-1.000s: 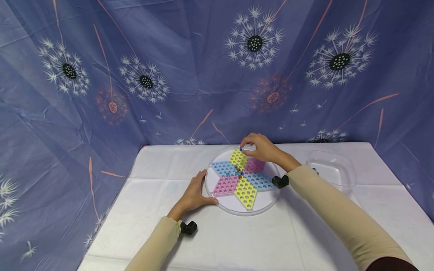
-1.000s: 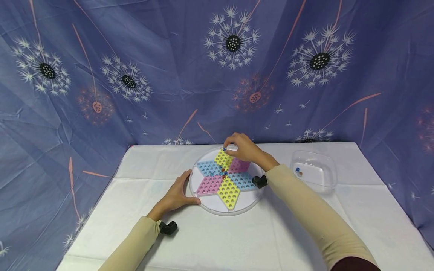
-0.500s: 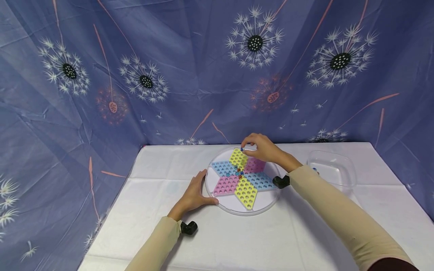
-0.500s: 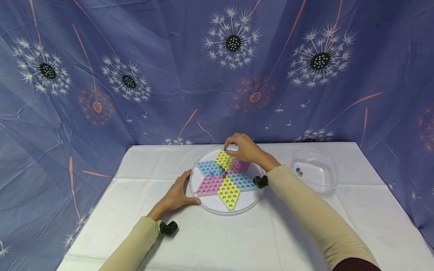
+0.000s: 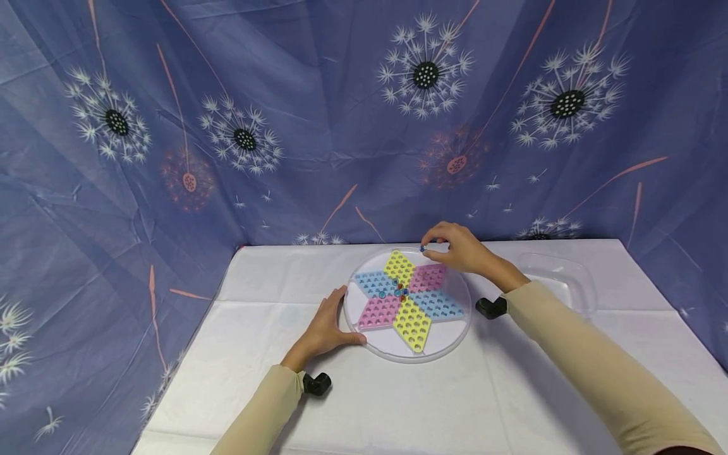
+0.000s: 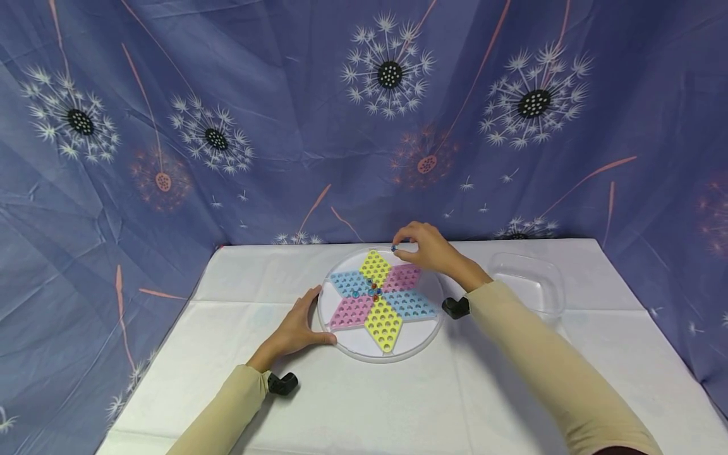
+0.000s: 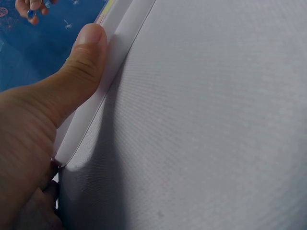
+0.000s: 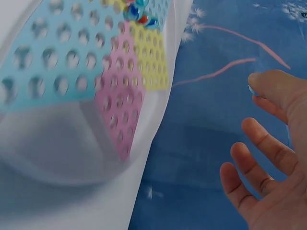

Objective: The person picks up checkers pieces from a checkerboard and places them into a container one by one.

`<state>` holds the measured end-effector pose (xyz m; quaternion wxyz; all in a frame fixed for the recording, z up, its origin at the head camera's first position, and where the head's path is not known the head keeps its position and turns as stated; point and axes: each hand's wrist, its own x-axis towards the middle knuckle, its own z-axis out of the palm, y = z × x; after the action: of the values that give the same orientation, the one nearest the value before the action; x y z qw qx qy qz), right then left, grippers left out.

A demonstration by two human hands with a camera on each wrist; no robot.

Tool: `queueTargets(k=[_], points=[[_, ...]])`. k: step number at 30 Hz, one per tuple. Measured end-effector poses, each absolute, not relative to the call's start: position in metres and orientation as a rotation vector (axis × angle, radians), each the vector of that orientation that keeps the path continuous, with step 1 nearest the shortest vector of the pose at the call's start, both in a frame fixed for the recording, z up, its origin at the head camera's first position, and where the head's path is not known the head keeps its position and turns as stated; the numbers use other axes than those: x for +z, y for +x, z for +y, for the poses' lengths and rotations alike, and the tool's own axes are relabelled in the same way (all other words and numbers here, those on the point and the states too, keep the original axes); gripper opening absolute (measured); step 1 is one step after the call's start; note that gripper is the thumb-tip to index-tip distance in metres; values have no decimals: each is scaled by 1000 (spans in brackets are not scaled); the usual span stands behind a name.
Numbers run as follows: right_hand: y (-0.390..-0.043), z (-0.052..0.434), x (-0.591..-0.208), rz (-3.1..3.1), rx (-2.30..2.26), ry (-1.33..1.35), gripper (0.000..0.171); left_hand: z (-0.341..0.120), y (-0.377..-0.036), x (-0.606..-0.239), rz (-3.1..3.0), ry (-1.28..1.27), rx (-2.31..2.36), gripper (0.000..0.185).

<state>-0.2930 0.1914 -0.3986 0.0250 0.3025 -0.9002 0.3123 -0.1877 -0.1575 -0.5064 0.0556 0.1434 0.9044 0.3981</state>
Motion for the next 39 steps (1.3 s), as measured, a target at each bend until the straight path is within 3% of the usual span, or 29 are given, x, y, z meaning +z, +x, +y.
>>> queueTargets(k=[24, 39], points=[[-257, 320, -394, -2722, 826, 579, 18, -157, -186, -506, 2722, 402, 1230, 129], [-243, 357, -405, -2745, 765, 501, 21, -157, -186, -504, 2715, 387, 1212, 128]])
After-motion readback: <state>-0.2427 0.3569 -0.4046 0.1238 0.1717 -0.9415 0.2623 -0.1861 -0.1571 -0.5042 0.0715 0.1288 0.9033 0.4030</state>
